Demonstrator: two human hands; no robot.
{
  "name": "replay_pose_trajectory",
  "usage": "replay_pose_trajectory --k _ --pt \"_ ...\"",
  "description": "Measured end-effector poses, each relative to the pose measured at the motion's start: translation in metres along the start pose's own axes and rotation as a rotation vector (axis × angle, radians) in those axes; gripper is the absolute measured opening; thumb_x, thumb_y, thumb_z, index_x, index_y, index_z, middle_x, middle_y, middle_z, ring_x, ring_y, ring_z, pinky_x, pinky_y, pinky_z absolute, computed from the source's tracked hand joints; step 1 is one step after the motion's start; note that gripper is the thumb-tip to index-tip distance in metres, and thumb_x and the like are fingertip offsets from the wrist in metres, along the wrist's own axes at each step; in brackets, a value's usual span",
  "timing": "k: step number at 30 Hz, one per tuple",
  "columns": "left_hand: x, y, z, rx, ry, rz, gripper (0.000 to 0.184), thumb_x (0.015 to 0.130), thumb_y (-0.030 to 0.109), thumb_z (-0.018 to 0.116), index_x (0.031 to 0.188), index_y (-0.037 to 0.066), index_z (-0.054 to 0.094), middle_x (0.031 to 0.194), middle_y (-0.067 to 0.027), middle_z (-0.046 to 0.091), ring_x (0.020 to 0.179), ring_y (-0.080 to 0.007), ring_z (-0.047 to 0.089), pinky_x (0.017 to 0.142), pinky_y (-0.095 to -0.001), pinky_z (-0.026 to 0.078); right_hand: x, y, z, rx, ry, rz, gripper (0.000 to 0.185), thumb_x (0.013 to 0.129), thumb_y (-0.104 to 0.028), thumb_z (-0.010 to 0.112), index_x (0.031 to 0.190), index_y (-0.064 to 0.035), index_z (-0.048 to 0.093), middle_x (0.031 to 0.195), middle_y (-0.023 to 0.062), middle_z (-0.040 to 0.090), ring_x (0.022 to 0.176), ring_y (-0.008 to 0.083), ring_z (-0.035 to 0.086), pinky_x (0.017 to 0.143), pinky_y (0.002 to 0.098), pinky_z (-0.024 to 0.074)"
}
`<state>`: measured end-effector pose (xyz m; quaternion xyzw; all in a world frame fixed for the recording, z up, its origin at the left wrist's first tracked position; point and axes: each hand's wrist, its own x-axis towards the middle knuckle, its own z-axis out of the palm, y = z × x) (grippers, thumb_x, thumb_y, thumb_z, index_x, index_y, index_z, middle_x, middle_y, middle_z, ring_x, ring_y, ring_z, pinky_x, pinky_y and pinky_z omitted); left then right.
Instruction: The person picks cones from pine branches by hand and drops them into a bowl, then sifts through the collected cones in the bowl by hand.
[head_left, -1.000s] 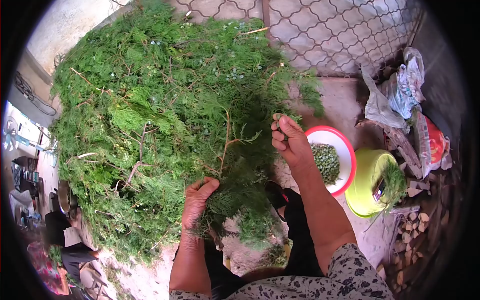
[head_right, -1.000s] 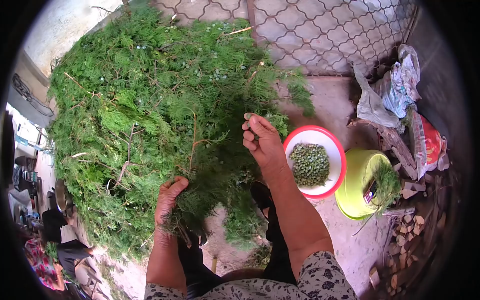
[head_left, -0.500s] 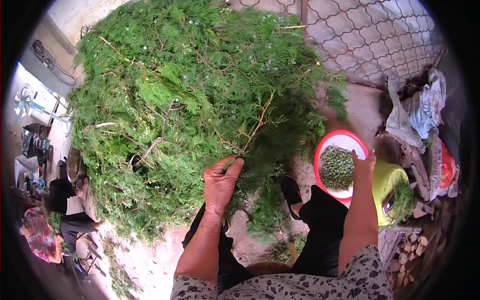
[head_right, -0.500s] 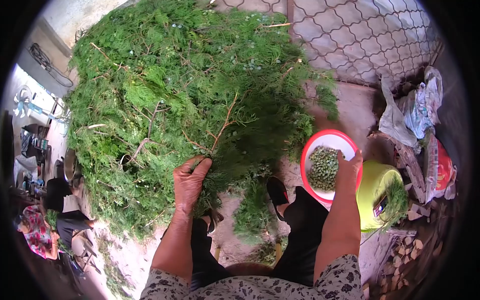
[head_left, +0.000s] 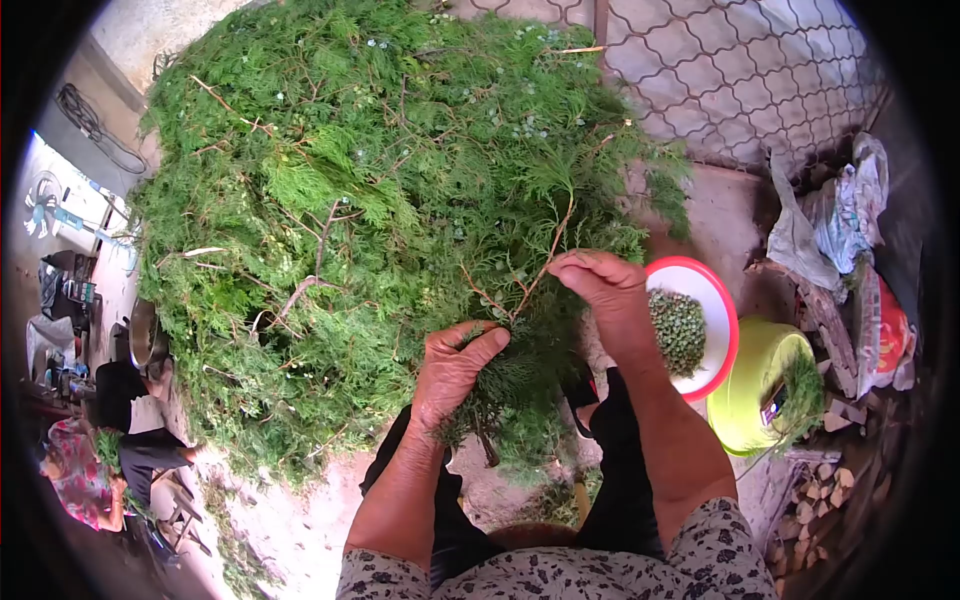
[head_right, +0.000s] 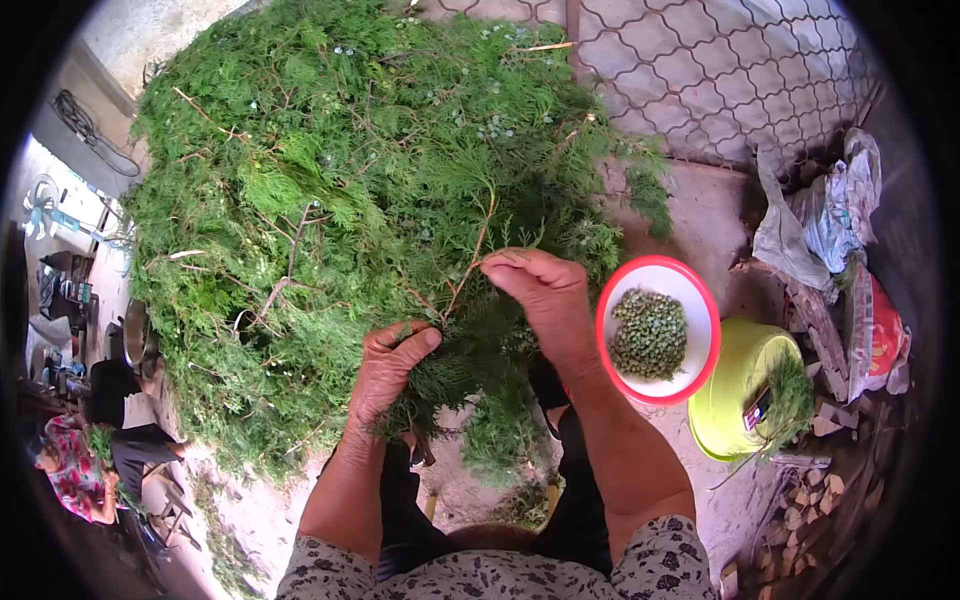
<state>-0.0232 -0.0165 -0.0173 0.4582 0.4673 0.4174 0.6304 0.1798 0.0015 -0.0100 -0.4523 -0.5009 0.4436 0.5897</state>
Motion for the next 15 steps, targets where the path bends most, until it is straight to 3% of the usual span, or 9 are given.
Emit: replay_pose_trajectory --k 5,7,8,11,15 --pt "-0.002 0.002 0.004 -0.049 -0.041 -0.061 0.014 0.08 0.011 0.067 0.088 -0.001 0.067 0.076 0.0019 0.063 0.069 -0.0048 0.053 0.065 -0.0204 0.044 -0.001 0.003 0.019 0.06 -0.035 0.081 0.026 0.075 -0.002 0.067 0.1 0.0007 0.061 0.094 0.0043 0.064 0.084 0.0097 0.058 0.077 0.0246 0.0461" --pt "-0.005 0.007 0.007 -0.085 -0.098 -0.086 0.013 0.08 0.01 0.066 0.087 -0.001 0.067 0.075 0.0017 0.063 0.068 -0.004 0.053 0.062 -0.0193 0.044 -0.001 0.003 0.024 -0.291 -0.069 -0.108 0.028 0.072 -0.004 0.07 0.099 -0.0009 0.061 0.092 0.0039 0.064 0.088 0.0117 0.057 0.079 0.026 0.0449" --pt "-0.005 0.006 0.007 -0.087 -0.097 -0.086 0.013 0.08 0.01 0.066 0.087 -0.001 0.067 0.075 0.0017 0.063 0.068 -0.004 0.053 0.062 -0.0193 0.044 -0.001 0.005 0.026 -0.32 -0.055 -0.147 0.027 0.07 -0.002 0.071 0.095 -0.0028 0.061 0.09 0.0053 0.063 0.09 0.0162 0.058 0.08 0.0284 0.0445" --pt "-0.006 0.007 0.006 -0.051 -0.142 -0.12 0.012 0.081 0.009 0.066 0.087 -0.001 0.066 0.074 0.0018 0.063 0.067 -0.0036 0.054 0.061 -0.0191 0.044 0.001 0.009 0.022 -0.542 -0.095 -0.279 0.026 0.071 -0.001 0.07 0.095 -0.0043 0.062 0.089 0.0052 0.061 0.084 0.0154 0.055 0.076 0.0273 0.0447" --pt "-0.012 0.011 0.001 -0.005 -0.115 -0.081 0.011 0.081 0.01 0.066 0.087 0.0 0.067 0.074 0.0017 0.063 0.067 -0.0037 0.053 0.062 -0.0196 0.044 -0.002 -0.004 0.016 -0.532 0.0 -0.302 0.026 0.07 -0.001 0.069 0.094 -0.0051 0.062 0.089 0.0068 0.06 0.083 0.0174 0.057 0.076 0.0276 0.0455"
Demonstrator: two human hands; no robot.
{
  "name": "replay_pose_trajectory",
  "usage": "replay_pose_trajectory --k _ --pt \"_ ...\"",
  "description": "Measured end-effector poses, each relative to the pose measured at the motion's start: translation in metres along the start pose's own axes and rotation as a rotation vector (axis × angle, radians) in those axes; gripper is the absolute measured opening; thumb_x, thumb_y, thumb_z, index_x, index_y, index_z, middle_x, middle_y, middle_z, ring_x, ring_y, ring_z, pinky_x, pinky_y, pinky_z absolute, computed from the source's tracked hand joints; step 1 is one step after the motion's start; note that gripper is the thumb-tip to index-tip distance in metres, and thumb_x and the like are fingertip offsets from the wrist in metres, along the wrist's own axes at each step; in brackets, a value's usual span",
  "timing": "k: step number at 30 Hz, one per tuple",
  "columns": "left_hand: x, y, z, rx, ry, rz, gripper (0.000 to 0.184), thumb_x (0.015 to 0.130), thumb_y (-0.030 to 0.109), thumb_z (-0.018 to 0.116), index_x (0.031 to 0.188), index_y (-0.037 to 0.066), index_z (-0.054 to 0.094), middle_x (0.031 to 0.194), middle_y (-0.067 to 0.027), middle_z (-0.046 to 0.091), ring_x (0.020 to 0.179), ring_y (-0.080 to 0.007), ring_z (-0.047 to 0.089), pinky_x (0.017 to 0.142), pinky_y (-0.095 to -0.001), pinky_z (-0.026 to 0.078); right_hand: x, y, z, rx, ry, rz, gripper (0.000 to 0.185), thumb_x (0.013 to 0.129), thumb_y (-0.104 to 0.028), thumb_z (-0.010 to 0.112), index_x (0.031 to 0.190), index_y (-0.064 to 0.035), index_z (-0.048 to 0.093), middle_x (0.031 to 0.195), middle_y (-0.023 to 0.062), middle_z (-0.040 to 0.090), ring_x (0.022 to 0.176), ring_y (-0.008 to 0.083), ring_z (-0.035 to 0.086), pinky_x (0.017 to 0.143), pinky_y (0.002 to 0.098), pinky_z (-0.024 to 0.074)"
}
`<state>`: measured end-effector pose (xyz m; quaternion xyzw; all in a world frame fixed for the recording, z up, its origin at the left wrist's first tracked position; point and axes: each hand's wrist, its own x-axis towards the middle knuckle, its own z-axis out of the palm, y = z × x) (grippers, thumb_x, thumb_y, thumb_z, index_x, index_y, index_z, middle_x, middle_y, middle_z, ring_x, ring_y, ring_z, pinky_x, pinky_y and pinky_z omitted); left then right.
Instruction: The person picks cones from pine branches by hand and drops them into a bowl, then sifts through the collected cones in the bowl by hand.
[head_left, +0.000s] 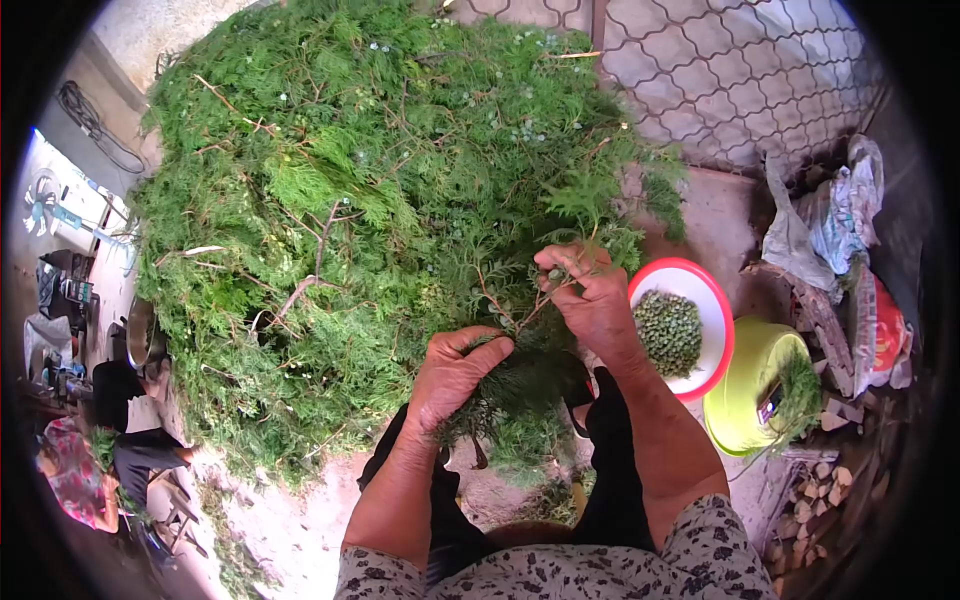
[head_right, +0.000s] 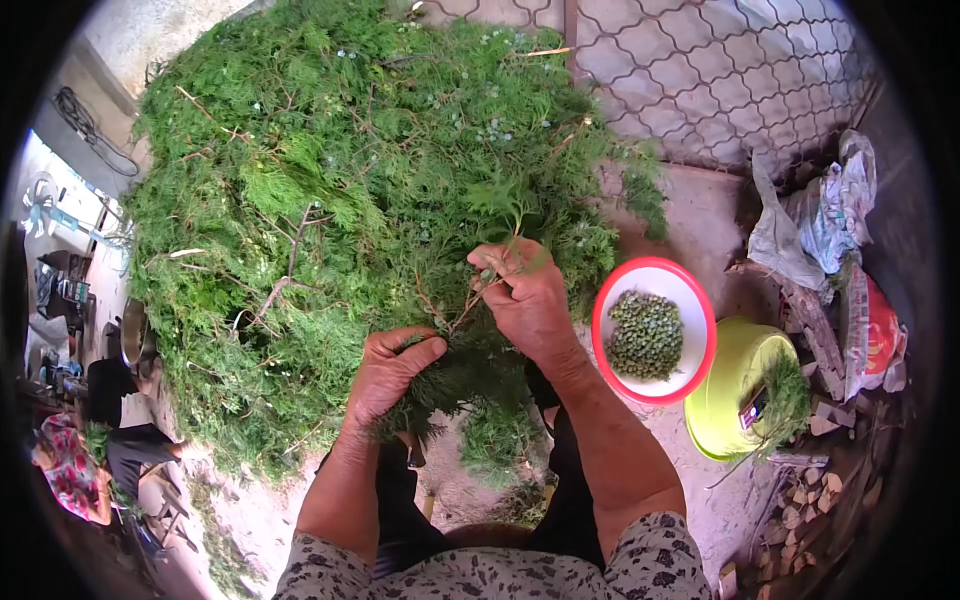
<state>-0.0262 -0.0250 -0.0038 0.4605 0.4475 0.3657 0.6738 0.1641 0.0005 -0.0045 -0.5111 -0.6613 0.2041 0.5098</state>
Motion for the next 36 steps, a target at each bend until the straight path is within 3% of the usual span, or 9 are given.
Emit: replay_pose_trajectory --k 3,6,8,16,22,26,27,31,36 --pt "-0.007 0.0 -0.003 -0.081 0.036 -0.002 0.011 0.08 0.009 0.066 0.086 0.001 0.067 0.075 0.0019 0.063 0.066 -0.0042 0.053 0.062 -0.0197 0.044 -0.004 -0.009 -0.016 -0.002 -0.049 -0.002 0.025 0.072 0.001 0.067 0.096 -0.0045 0.063 0.088 0.0076 0.06 0.085 0.0166 0.058 0.074 0.0273 0.0471" --pt "-0.018 -0.004 -0.004 -0.214 0.055 -0.038 0.01 0.078 0.009 0.067 0.084 0.001 0.066 0.075 0.0 0.064 0.064 -0.0068 0.056 0.061 -0.0211 0.046 -0.014 -0.023 -0.03 0.058 -0.275 0.197 0.023 0.075 0.0 0.065 0.098 -0.0021 0.062 0.088 0.0054 0.061 0.084 0.0134 0.059 0.072 0.0256 0.0483" --pt "-0.033 0.003 0.004 -0.436 0.037 -0.173 0.011 0.077 0.009 0.068 0.084 0.001 0.065 0.074 -0.0029 0.064 0.062 -0.0096 0.059 0.06 -0.0228 0.048 -0.026 -0.029 -0.035 0.381 -0.291 0.402 0.021 0.078 -0.002 0.064 0.099 0.0002 0.062 0.09 0.0027 0.061 0.077 0.0097 0.059 0.069 0.023 0.0482" --pt "-0.113 -0.007 0.021 -0.503 0.062 -0.218 0.009 0.077 0.009 0.065 0.081 0.002 0.061 0.075 -0.0039 0.063 0.062 -0.0121 0.06 0.059 -0.0237 0.05 -0.088 -0.078 -0.039 0.446 -0.273 0.36 0.018 0.082 -0.005 0.061 0.099 0.0019 0.061 0.082 0.0023 0.061 0.069 0.0088 0.057 0.066 0.0216 0.0472" --pt "-0.169 -0.017 0.033 -0.54 0.149 -0.241 0.013 0.076 0.01 0.066 0.084 0.001 0.062 0.077 -0.0042 0.063 0.065 -0.0121 0.06 0.063 -0.0238 0.049 -0.128 -0.104 -0.026 0.619 -0.12 0.346 0.019 0.084 -0.009 0.06 0.099 0.0019 0.062 0.079 0.0027 0.06 0.066 0.0089 0.057 0.062 0.0219 0.0456" --pt "-0.202 -0.02 0.036 -0.537 0.154 -0.228 0.015 0.076 0.011 0.066 0.086 0.001 0.061 0.079 -0.0041 0.063 0.067 -0.0128 0.061 0.065 -0.0241 0.05 -0.144 -0.123 -0.028 0.609 -0.235 0.374 0.027 0.081 -0.013 0.065 0.103 0.0018 0.06 0.082 0.0017 0.059 0.067 0.0073 0.055 0.062 0.0209 0.0467" --pt "-0.209 -0.021 0.036 -0.554 0.161 -0.229 0.016 0.076 0.011 0.066 0.088 0.001 0.06 0.079 -0.0042 0.063 0.068 -0.013 0.061 0.066 -0.0244 0.05 -0.147 -0.126 -0.026 0.454 -0.213 0.222 0.031 0.077 -0.011 0.069 0.104 0.0001 0.059 0.086 0.0038 0.062 0.072 0.0092 0.058 0.064 0.0227 0.0478" --pt "-0.231 -0.025 0.04 -0.589 0.268 -0.248 0.02 0.076 0.012 0.066 0.092 0.001 0.059 0.082 -0.0045 0.062 0.069 -0.0136 0.061 0.066 -0.0255 0.051 -0.159 -0.138 -0.018 0.298 -0.119 0.001 0.028 0.073 -0.007 0.07 0.099 -0.0013 0.06 0.094 0.0099 0.065 0.084 0.013 0.062 0.069 0.0253 0.0491" --pt "-0.249 -0.022 0.041 -0.625 0.186 -0.247 0.021 0.076 0.012 0.066 0.092 0.0 0.058 0.082 -0.0049 0.062 0.07 -0.0143 0.061 0.066 -0.0261 0.051 -0.169 -0.146 -0.015 0.334 -0.113 0.188 0.023 0.074 -0.004 0.068 0.095 0.0003 0.061 0.092 0.0095 0.065 0.082 0.0124 0.061 0.071 0.0236 0.0476"
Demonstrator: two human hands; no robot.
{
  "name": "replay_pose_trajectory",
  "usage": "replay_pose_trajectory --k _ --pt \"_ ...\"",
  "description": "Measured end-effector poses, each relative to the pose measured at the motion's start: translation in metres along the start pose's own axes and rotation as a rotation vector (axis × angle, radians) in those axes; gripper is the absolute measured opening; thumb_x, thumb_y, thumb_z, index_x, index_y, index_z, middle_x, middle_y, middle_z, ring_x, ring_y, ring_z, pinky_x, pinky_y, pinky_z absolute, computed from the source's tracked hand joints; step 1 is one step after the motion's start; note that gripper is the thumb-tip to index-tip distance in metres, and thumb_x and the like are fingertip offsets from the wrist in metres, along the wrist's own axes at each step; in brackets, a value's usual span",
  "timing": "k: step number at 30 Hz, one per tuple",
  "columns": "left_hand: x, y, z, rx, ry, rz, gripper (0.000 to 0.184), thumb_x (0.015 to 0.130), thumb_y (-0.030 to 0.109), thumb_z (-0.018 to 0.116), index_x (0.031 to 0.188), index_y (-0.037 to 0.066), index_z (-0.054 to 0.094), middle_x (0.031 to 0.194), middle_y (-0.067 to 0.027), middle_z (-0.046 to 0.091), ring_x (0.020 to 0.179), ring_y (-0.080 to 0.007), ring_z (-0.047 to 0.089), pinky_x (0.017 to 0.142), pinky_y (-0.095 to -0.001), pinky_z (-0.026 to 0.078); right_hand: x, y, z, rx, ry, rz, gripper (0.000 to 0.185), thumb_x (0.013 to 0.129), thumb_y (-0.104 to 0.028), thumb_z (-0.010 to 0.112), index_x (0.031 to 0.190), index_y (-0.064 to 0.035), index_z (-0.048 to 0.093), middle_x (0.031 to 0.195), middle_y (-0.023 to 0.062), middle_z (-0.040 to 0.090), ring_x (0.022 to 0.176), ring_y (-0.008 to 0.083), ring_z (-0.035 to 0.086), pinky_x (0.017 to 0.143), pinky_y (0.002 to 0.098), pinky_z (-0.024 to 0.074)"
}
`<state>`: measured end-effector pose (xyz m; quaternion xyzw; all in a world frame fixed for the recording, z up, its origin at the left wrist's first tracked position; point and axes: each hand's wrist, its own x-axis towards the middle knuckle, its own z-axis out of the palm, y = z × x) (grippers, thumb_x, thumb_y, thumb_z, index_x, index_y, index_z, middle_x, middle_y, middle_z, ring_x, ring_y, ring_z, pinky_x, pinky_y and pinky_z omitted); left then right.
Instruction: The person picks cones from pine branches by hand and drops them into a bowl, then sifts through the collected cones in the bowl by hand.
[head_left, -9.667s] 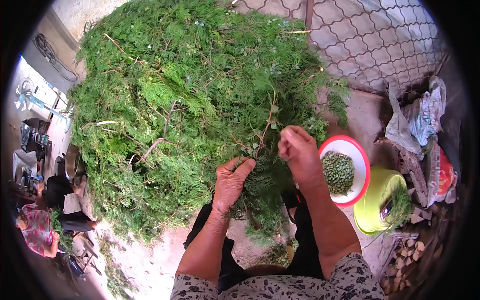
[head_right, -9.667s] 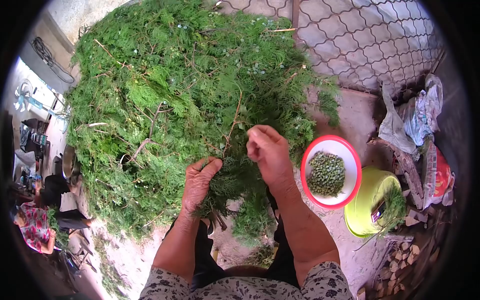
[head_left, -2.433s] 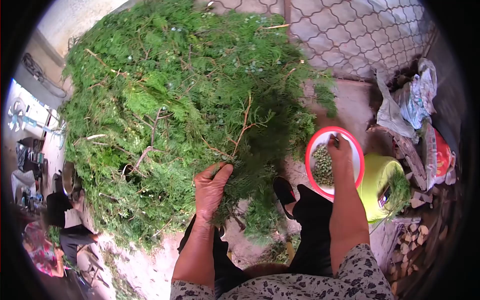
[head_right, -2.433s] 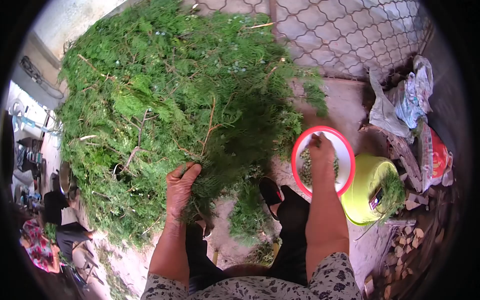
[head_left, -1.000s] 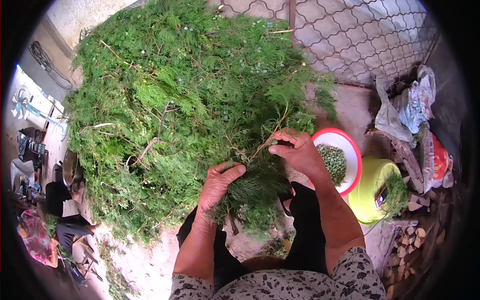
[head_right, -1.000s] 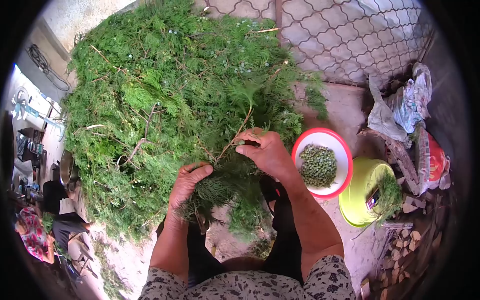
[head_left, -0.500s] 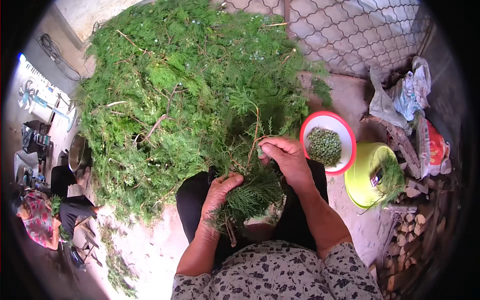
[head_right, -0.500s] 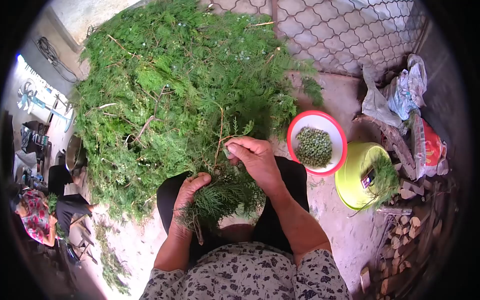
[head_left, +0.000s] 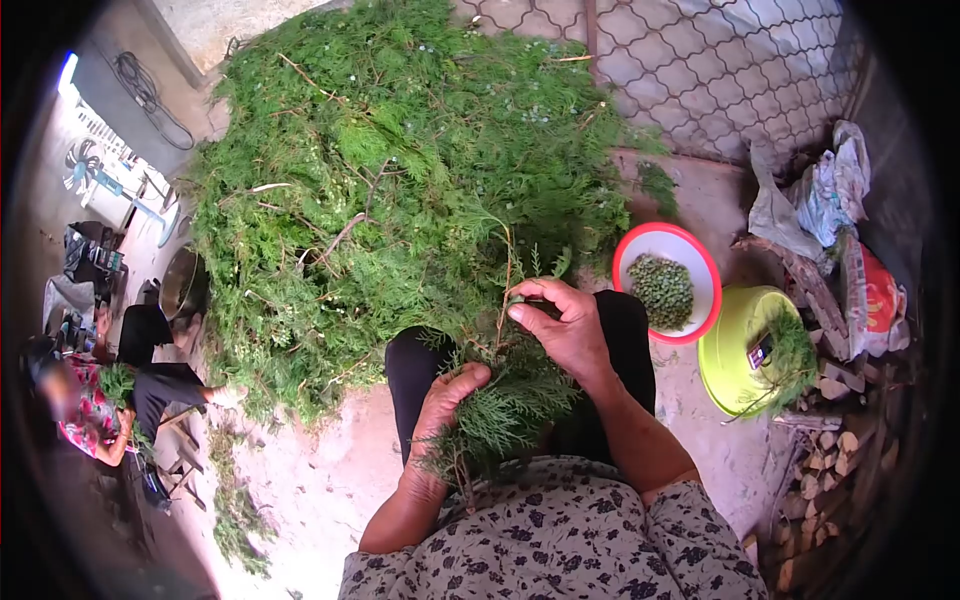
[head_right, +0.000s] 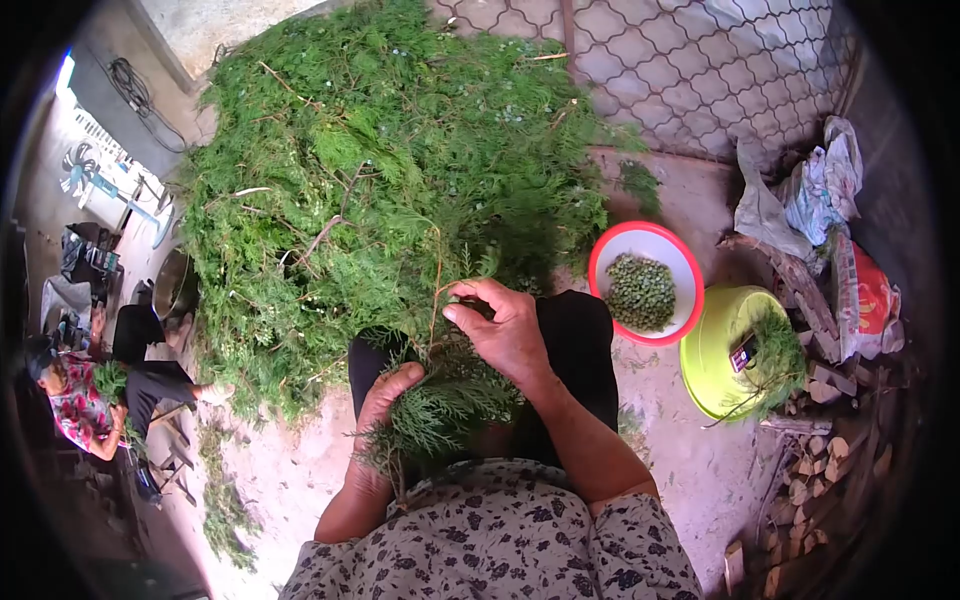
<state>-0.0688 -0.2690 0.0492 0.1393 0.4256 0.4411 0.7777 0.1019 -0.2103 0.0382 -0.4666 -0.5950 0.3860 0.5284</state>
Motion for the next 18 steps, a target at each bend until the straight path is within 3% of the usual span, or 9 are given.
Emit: replay_pose_trajectory --k 3,5,6,8,10,13,16,18 --pt "-0.005 -0.003 -0.005 -0.018 0.004 0.02 0.022 0.076 0.013 0.066 0.092 0.0 0.058 0.083 -0.0054 0.062 0.071 -0.0148 0.061 0.066 -0.0267 0.051 -0.003 0.008 0.006 0.007 -0.016 -0.093 0.019 0.074 -0.002 0.067 0.092 0.0002 0.062 0.09 0.0081 0.065 0.08 0.0126 0.061 0.071 0.0229 0.0466" --pt "-0.008 -0.004 -0.007 -0.022 0.005 0.035 0.022 0.076 0.013 0.066 0.092 0.0 0.058 0.083 -0.0056 0.062 0.071 -0.0151 0.061 0.066 -0.0272 0.051 -0.007 0.012 0.015 0.504 0.118 0.052 0.017 0.074 0.002 0.066 0.091 0.0 0.063 0.09 0.0063 0.064 0.081 0.0124 0.06 0.071 0.023 0.0459" --pt "-0.012 -0.003 -0.007 -0.055 0.048 0.047 0.023 0.075 0.014 0.067 0.092 0.0 0.058 0.083 -0.0058 0.062 0.071 -0.0154 0.061 0.066 -0.0278 0.052 -0.006 0.009 0.012 0.382 0.181 0.1 0.015 0.078 -0.001 0.064 0.093 -0.0007 0.063 0.09 0.0053 0.064 0.084 0.0124 0.059 0.072 0.0238 0.0461" --pt "-0.018 0.0 -0.002 -0.091 0.09 0.063 0.024 0.075 0.014 0.067 0.092 0.0 0.058 0.084 -0.0059 0.062 0.071 -0.0157 0.061 0.066 -0.0285 0.052 0.004 0.006 0.001 0.777 0.25 0.271 0.009 0.085 -0.007 0.057 0.091 -0.0032 0.063 0.09 0.0044 0.062 0.085 0.0126 0.058 0.08 0.0281 0.0446" --pt "-0.024 0.004 0.003 -0.108 0.159 0.112 0.025 0.074 0.015 0.068 0.092 0.001 0.058 0.084 -0.0066 0.062 0.072 -0.0165 0.061 0.066 -0.0294 0.052 0.005 0.009 0.002 0.715 0.276 0.222 0.01 0.085 -0.01 0.056 0.093 -0.0045 0.061 0.093 0.0049 0.062 0.083 0.0157 0.06 0.074 0.0282 0.0471" --pt "-0.023 0.005 0.003 -0.137 0.111 0.127 0.024 0.075 0.015 0.067 0.092 0.001 0.058 0.084 -0.0071 0.062 0.072 -0.0169 0.061 0.067 -0.0292 0.052 0.001 0.012 0.0 0.991 0.091 0.34 0.011 0.085 -0.011 0.057 0.095 -0.0073 0.056 0.091 0.0052 0.061 0.078 0.013 0.06 0.06 0.0247 0.0475" --pt "-0.014 0.005 0.004 -0.152 0.204 0.084 0.019 0.076 0.015 0.066 0.087 0.002 0.057 0.078 -0.0048 0.061 0.067 -0.0156 0.06 0.063 -0.0274 0.051 -0.006 0.012 0.001 1.056 0.052 0.436 0.009 0.085 -0.012 0.057 0.092 -0.0075 0.056 0.083 0.0036 0.06 0.073 0.0103 0.058 0.056 0.0227 0.0452" --pt "-0.006 0.002 -0.011 -0.054 0.047 0.088 0.015 0.075 0.016 0.065 0.078 0.005 0.055 0.071 -0.0014 0.058 0.061 -0.0129 0.057 0.058 -0.0249 0.049 -0.01 0.011 -0.001 0.848 -0.061 0.538 0.011 0.086 -0.018 0.058 0.089 -0.0072 0.057 0.074 -0.0005 0.058 0.06 0.0056 0.052 0.049 0.0182 0.0384"
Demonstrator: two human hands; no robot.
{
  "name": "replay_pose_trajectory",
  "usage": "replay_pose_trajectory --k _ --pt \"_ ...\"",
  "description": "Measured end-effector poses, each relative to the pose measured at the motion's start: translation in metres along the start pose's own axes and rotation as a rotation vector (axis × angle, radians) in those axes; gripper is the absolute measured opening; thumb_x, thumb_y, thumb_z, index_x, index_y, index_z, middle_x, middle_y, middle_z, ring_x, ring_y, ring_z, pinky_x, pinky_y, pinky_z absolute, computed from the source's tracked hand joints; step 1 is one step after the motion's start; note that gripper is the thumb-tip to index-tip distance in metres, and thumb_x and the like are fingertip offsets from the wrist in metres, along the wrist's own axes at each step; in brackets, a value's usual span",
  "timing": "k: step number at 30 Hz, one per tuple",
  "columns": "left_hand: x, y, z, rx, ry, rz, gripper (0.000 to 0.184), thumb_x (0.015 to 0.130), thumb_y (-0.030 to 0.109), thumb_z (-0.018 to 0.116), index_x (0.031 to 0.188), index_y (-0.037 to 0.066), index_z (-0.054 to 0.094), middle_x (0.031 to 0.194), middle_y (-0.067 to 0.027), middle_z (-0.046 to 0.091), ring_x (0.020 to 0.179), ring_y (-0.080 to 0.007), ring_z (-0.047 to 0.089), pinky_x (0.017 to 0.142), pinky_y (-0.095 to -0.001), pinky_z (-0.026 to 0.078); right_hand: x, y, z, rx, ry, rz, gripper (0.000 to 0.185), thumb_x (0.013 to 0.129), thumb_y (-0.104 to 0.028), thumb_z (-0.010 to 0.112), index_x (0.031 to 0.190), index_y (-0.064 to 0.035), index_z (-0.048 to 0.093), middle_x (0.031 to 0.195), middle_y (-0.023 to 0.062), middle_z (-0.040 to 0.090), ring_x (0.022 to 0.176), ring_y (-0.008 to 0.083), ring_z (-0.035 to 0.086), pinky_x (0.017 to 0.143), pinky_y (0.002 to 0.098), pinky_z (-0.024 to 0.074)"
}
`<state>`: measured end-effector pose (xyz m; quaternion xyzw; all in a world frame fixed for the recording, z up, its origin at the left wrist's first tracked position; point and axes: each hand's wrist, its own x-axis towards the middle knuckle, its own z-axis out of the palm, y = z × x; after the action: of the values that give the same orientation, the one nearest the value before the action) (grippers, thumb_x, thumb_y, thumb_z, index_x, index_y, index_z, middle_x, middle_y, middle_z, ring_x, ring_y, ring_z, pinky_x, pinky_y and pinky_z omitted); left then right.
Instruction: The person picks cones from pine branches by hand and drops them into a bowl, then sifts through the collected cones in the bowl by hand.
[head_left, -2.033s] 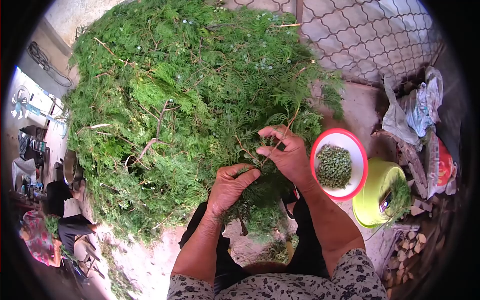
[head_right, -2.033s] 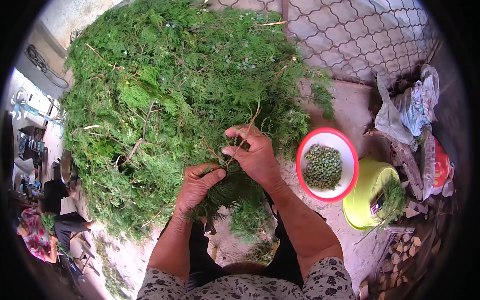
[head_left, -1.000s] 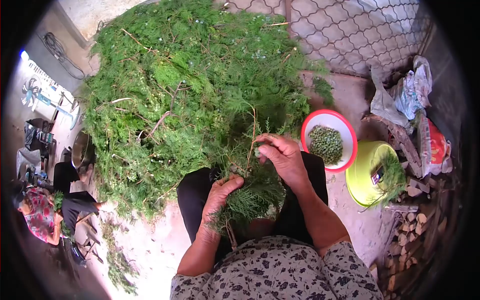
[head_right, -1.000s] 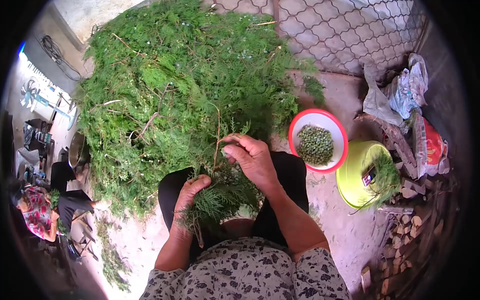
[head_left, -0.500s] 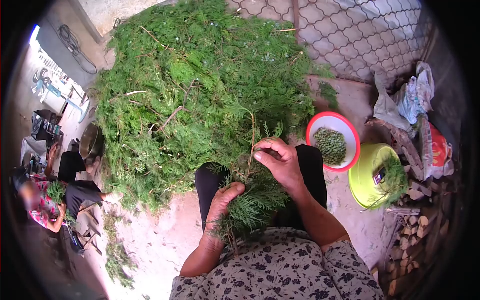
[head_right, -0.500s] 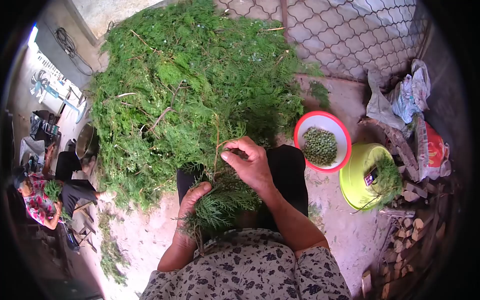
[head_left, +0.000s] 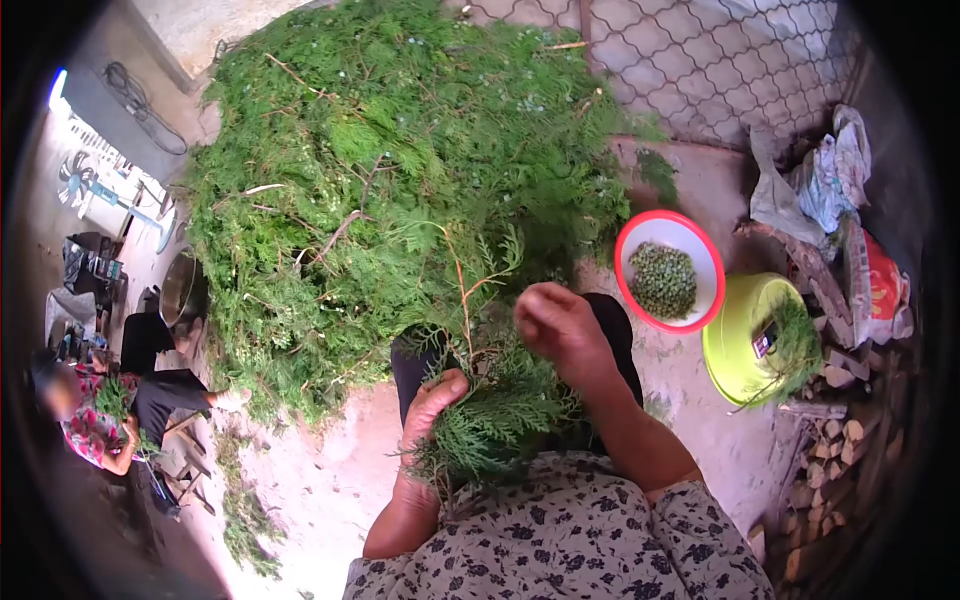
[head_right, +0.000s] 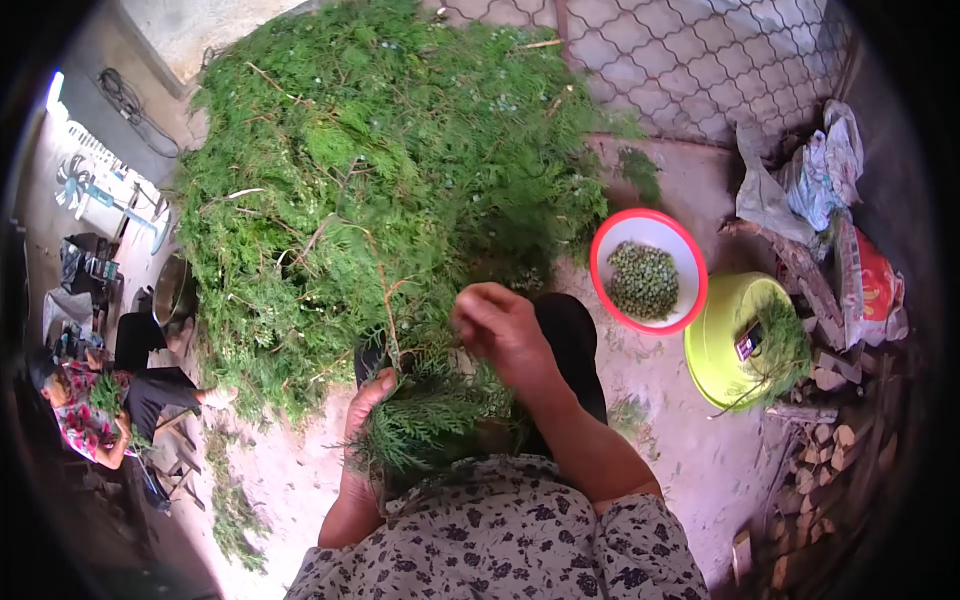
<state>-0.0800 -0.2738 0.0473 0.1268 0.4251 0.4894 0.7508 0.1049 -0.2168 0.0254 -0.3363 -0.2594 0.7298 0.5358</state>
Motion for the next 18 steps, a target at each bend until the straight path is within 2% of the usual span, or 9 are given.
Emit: replay_pose_trajectory --k 1,3,5,6,9,10,14,16,18 --pt "0.0 -0.001 0.007 -0.04 0.007 -0.019 0.015 0.075 0.016 0.065 0.072 0.007 0.053 0.066 0.0013 0.054 0.057 -0.0099 0.053 0.054 -0.0227 0.046 -0.002 0.001 0.005 -0.016 0.001 0.019 0.012 0.087 -0.018 0.057 0.091 -0.0067 0.058 0.075 -0.0006 0.059 0.058 0.0053 0.051 0.048 0.0176 0.0371" --pt "0.003 -0.002 0.004 -0.001 -0.002 -0.013 0.016 0.075 0.016 0.065 0.071 0.007 0.052 0.066 0.0016 0.053 0.056 -0.0091 0.052 0.053 -0.0222 0.044 -0.005 -0.002 0.007 -0.029 0.003 0.036 0.012 0.088 -0.018 0.057 0.092 -0.0062 0.059 0.075 -0.0007 0.059 0.056 0.0049 0.05 0.046 0.017 0.0358" --pt "0.008 -0.001 -0.002 0.058 -0.037 0.006 0.016 0.075 0.015 0.065 0.07 0.007 0.053 0.064 0.0021 0.052 0.054 -0.008 0.05 0.052 -0.0213 0.043 -0.007 -0.007 0.006 -0.321 -0.066 0.092 0.013 0.089 -0.015 0.054 0.097 -0.0053 0.059 0.076 0.0009 0.061 0.053 0.0052 0.05 0.044 0.0171 0.0355" --pt "0.007 0.0 -0.001 0.059 -0.031 0.006 0.016 0.075 0.015 0.065 0.07 0.007 0.053 0.064 0.0021 0.052 0.054 -0.008 0.05 0.052 -0.0213 0.043 -0.008 -0.01 0.007 -0.318 -0.068 0.097 0.013 0.089 -0.015 0.054 0.097 -0.0053 0.059 0.076 0.0009 0.061 0.053 0.0052 0.05 0.044 0.0171 0.0355" --pt "0.005 0.003 0.002 0.121 -0.028 0.005 0.015 0.075 0.014 0.065 0.07 0.006 0.053 0.064 0.0021 0.053 0.053 -0.008 0.05 0.052 -0.0214 0.043 -0.001 -0.02 0.001 -0.09 0.011 -0.374 0.012 0.09 -0.01 0.052 0.095 -0.0029 0.059 0.074 0.0056 0.061 0.053 0.0057 0.053 0.042 0.018 0.0362" --pt "0.007 0.002 0.001 0.121 -0.036 0.007 0.013 0.075 0.013 0.064 0.072 0.005 0.055 0.065 0.0013 0.054 0.054 -0.0082 0.051 0.052 -0.0213 0.043 0.0 -0.023 0.002 0.003 -0.016 -0.357 0.012 0.089 -0.011 0.053 0.094 -0.0021 0.059 0.073 0.0063 0.062 0.052 0.0061 0.052 0.042 0.0173 0.0363" --pt "0.005 0.002 0.012 0.118 0.028 0.018 0.009 0.076 0.009 0.064 0.077 0.002 0.059 0.07 -0.001 0.059 0.057 -0.0086 0.054 0.055 -0.0211 0.045 -0.009 -0.03 0.009 -0.267 -0.151 0.109 0.014 0.085 -0.014 0.059 0.09 -0.002 0.063 0.07 0.0043 0.063 0.046 0.0057 0.05 0.038 0.0169 0.0331" --pt "0.006 0.003 0.008 0.179 -0.014 0.008 0.008 0.076 0.009 0.064 0.077 0.002 0.06 0.07 -0.0011 0.06 0.059 -0.0084 0.054 0.057 -0.021 0.045 -0.003 -0.017 0.006 -0.326 -0.139 0.156 0.018 0.085 -0.013 0.058 0.098 -0.0014 0.061 0.07 0.0041 0.061 0.047 0.0057 0.051 0.038 0.0174 0.0334" --pt "0.007 0.003 0.007 0.242 -0.057 -0.003 0.008 0.076 0.008 0.064 0.078 0.001 0.061 0.071 -0.0012 0.06 0.06 -0.0082 0.055 0.059 -0.0208 0.045 0.002 -0.008 0.004 -0.243 -0.14 0.166 0.015 0.085 -0.013 0.058 0.096 -0.0023 0.06 0.07 0.0031 0.061 0.047 0.005 0.05 0.039 0.0168 0.0335"
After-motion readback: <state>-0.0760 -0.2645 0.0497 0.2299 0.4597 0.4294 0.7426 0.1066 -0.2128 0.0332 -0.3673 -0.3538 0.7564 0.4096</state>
